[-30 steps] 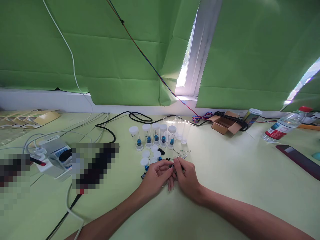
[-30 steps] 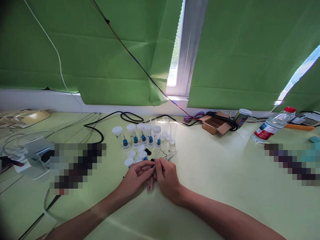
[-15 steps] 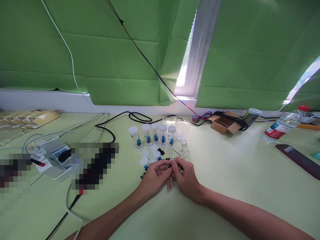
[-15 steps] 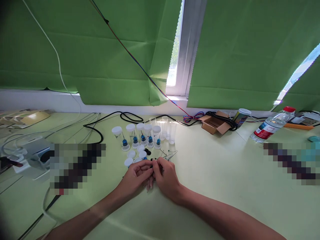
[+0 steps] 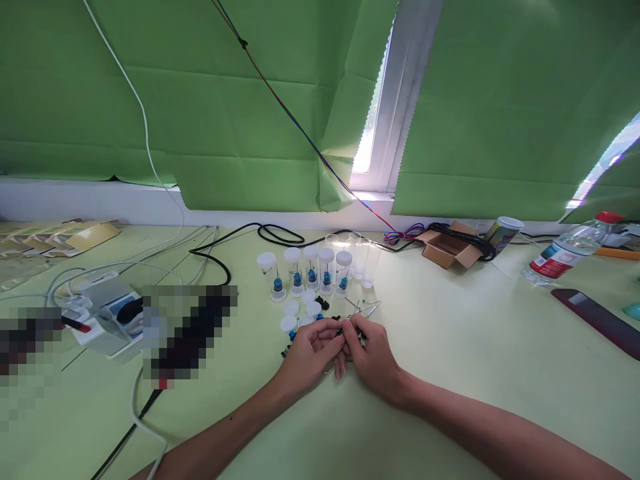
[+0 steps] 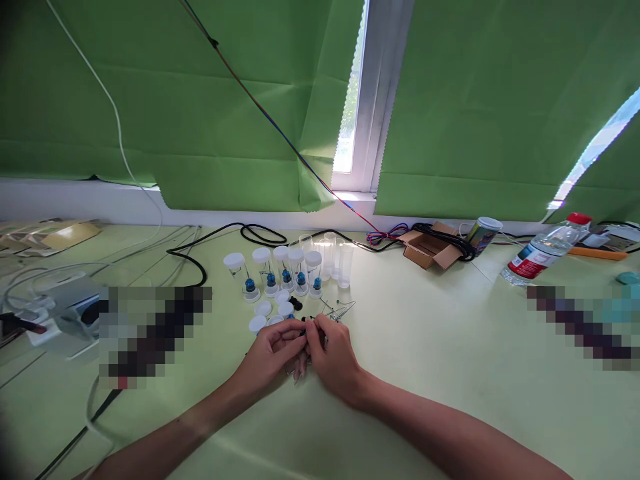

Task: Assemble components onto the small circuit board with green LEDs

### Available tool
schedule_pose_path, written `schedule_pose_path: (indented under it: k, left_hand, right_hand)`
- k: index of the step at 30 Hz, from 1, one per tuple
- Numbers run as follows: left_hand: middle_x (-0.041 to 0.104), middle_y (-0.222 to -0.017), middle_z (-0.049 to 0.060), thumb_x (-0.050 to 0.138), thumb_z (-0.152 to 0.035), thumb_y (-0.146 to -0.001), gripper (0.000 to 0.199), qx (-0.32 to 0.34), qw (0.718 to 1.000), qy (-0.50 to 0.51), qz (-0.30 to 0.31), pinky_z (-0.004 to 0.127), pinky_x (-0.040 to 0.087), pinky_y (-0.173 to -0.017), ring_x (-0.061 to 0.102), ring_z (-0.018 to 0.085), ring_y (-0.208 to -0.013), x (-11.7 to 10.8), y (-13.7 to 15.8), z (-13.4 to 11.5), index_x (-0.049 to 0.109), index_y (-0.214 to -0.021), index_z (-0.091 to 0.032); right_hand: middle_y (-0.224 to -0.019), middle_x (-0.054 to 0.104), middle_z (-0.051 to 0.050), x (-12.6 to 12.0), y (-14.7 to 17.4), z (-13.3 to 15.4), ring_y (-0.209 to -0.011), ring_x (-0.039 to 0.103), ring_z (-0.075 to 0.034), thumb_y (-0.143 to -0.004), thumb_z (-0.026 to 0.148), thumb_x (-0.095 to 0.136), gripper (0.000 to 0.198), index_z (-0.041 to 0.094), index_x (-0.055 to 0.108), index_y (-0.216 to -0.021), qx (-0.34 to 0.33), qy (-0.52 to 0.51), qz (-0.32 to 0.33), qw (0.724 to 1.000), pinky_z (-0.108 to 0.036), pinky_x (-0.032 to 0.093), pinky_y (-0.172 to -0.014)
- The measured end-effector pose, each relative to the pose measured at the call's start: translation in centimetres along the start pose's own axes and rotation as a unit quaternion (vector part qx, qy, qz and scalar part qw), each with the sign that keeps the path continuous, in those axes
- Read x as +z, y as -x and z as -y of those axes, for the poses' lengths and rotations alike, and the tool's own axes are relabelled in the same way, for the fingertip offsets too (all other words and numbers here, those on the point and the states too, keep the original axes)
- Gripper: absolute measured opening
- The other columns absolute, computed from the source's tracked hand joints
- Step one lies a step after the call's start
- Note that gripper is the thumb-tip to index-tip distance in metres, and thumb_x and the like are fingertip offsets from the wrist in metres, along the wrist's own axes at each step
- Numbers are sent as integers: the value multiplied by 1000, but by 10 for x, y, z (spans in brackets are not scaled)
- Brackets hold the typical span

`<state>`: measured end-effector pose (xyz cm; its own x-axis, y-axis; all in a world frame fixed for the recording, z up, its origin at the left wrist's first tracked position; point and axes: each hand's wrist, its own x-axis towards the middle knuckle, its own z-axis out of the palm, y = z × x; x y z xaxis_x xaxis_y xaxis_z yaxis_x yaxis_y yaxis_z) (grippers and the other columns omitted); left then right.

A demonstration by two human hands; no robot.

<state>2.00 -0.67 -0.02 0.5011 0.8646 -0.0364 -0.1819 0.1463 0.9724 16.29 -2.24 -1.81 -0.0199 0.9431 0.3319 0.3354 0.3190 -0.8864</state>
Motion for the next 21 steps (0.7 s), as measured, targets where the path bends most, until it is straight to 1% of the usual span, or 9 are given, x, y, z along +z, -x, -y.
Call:
schedule_pose_path:
  k: [5, 11, 18, 21]
  left_hand:
    - [64, -67, 2, 69, -36, -83, 26, 0, 1000, 0, 1, 24, 47, -46, 60, 12, -49, 0, 0, -1, 66, -94, -13]
    - [64, -69, 3, 69, -37, -82, 26, 2, 1000, -3, 1, 24, 48, -47, 59, 12, -50, 2, 1, -4, 65, -93, -13]
    - [63, -68, 2, 69, -36, -82, 25, 0, 1000, -3, -5, 24, 47, -46, 58, 12, -48, 2, 0, -2, 65, -92, -13]
    - [63, -69, 2, 69, -36, -83, 26, 1, 1000, -8, 0, 25, 48, -46, 59, 12, -49, 1, 0, -3, 66, -93, -13]
  right_hand:
    - [-47, 49, 6, 0, 0, 3, -42, 53, -11, -100, 35, 41, 36, 22, 35, -66, 10, -43, 19, 999, -24, 41, -51]
    - [-48, 51, 5, 1, 0, 1, -43, 53, -11, -99, 36, 41, 37, 22, 36, -65, 10, -31, 12, 999, -24, 41, -50]
    - [-46, 51, 6, 1, 0, 1, -41, 54, -12, -100, 40, 40, 37, 23, 36, -67, 19, -56, 28, 998, -24, 42, -49]
    - [-49, 50, 5, 0, 0, 2, -43, 51, -11, -99, 39, 41, 37, 23, 36, -66, 12, -38, 16, 999, -24, 41, -49]
